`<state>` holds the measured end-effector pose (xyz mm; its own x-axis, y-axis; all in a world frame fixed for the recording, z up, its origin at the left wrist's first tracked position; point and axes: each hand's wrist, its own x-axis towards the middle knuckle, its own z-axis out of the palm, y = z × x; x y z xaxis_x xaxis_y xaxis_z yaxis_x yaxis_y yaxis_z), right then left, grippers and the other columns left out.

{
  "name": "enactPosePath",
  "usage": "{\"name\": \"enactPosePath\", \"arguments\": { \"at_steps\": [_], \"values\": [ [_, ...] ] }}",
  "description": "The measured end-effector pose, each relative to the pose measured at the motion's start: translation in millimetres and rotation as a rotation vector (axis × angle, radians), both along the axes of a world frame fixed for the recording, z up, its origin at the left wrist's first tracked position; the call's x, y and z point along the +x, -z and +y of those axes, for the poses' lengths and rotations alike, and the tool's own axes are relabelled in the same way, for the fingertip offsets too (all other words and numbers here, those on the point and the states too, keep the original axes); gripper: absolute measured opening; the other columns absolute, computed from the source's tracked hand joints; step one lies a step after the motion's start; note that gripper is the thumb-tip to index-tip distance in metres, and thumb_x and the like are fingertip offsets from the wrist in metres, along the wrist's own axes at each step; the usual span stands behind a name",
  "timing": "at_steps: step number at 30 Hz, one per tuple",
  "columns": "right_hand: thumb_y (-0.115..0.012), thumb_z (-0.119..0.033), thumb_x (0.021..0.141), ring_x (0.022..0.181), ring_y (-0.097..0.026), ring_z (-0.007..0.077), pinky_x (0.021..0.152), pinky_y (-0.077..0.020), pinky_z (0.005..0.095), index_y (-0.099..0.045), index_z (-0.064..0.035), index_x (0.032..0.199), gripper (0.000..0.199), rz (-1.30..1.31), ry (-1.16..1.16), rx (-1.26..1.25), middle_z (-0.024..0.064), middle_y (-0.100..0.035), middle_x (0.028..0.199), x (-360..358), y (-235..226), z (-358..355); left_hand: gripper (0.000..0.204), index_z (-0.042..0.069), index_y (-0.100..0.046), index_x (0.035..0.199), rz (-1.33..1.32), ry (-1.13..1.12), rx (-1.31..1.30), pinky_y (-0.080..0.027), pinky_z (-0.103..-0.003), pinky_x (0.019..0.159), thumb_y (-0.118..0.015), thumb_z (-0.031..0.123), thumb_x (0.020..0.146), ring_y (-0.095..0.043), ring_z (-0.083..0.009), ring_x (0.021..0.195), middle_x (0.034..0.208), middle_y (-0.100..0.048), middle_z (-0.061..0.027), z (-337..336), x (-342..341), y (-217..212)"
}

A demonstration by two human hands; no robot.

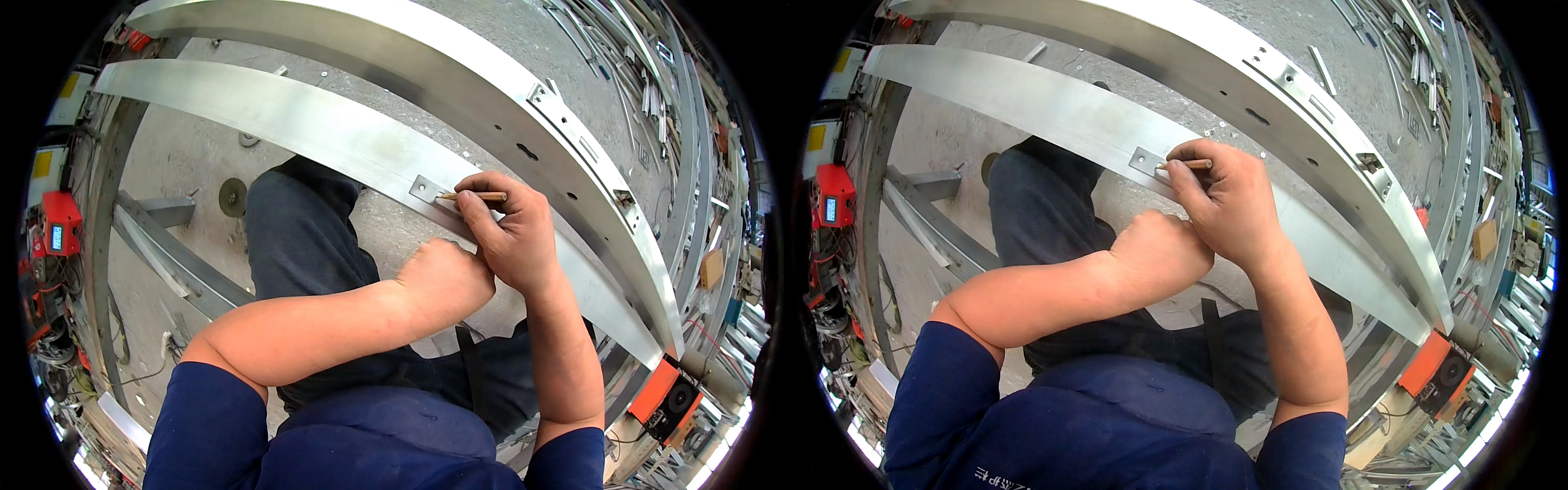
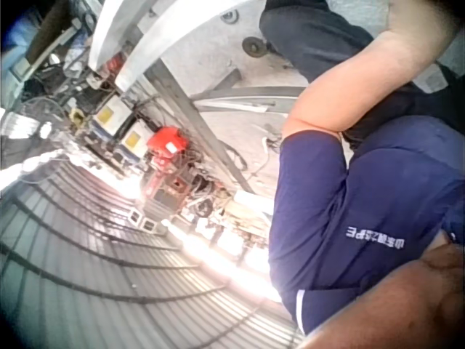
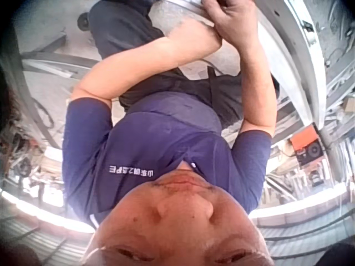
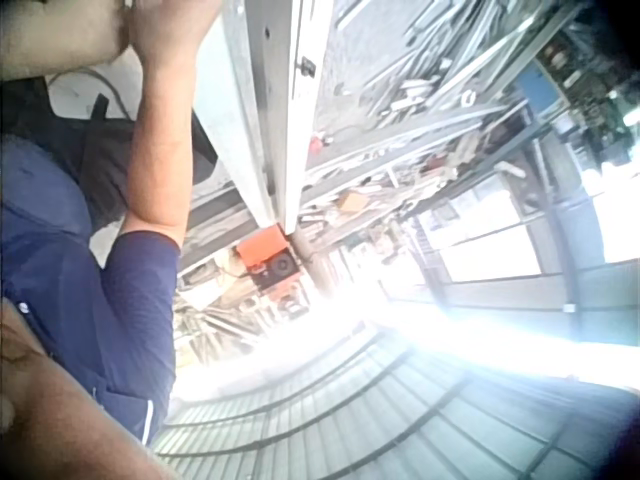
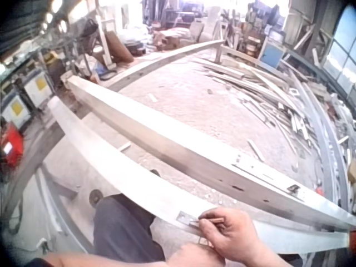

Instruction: The person measures and marks a curved metal frame using a pencil, a try square, and a tape measure. They align a metal bracket on the frame, mark positions, and verify angles and dimensions.

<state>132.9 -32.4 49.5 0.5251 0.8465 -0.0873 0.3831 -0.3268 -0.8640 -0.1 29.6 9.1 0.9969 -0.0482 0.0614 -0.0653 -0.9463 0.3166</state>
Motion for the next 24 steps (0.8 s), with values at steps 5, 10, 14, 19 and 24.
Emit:
{"name": "enactPosePath", "arguments": {
  "at_steps": [5, 10, 14, 19, 24],
  "values": [
    [-0.072, -0.01, 0.099, 0.08, -0.069, 0.0107, 0.076, -0.0558, 0.028, -0.074, 0.002, 0.103, 0.013, -0.017, -0.005, 0.012, 0.0075, -0.076, 0.087, -1.0, 1.4, 1.3, 0.003, 0.016, -0.072, 0.07, -0.006, 0.04, -0.056, -0.056, -0.037, 0.048, -0.072, 0.013, 0.071, -0.072, -0.0196, 0.058, 0.064, -0.068, -0.003, 4.7, 0.3, -3.0],
    [-0.072, -0.01, 0.099, 0.081, -0.07, 0.011, 0.076, -0.0562, 0.0279, -0.075, 0.0018, 0.103, 0.013, -0.033, -0.034, -0.009, 0.0074, -0.076, 0.087, 0.7, 2.3, 1.7, 0.003, 0.014, -0.072, 0.07, -0.001, 0.045, -0.081, -0.058, -0.038, 0.05, -0.072, 0.013, 0.072, -0.073, -0.0207, 0.059, 0.065, -0.069, -0.0039, 5.5, 0.0, -3.7],
    [-0.072, -0.009, 0.098, 0.078, -0.068, 0.0104, 0.074, -0.0549, 0.0277, -0.074, 0.0021, 0.101, 0.012, -0.018, -0.028, -0.033, 0.0067, -0.075, 0.084, 1.3, 0.0, 3.7, 0.002, 0.013, -0.072, 0.072, 0.024, 0.04, -0.071, -0.059, -0.038, 0.051, -0.071, 0.012, 0.073, -0.073, -0.0209, 0.061, 0.067, -0.069, -0.0043, 4.7, 0.5, -5.1],
    [-0.072, -0.012, 0.093, 0.068, -0.073, 0.0228, 0.066, -0.0562, 0.0331, -0.074, 0.0015, 0.095, 0.013, -0.07, -0.032, -0.035, 0.0159, -0.075, 0.078, 4.2, -6.4, 8.4, 0.003, 0.01, -0.072, 0.078, 0.025, 0.057, -0.029, -0.058, -0.037, 0.05, -0.07, 0.01, 0.076, -0.074, -0.0211, 0.061, 0.068, -0.07, -0.0044, 4.4, 0.6, -4.7],
    [-0.071, -0.011, 0.093, 0.066, -0.068, 0.0201, 0.064, -0.0538, 0.0327, -0.073, 0.001, 0.091, 0.012, -0.068, -0.024, -0.15, 0.0126, -0.072, 0.074, 11.7, -11.3, 5.9, 0.014, 0.002, -0.071, 0.089, 0.074, 0.057, -0.012, -0.057, -0.036, 0.049, -0.069, 0.009, 0.077, -0.073, -0.0203, 0.059, 0.066, -0.069, -0.0054, 3.2, 2.6, -5.0]
  ]
}}
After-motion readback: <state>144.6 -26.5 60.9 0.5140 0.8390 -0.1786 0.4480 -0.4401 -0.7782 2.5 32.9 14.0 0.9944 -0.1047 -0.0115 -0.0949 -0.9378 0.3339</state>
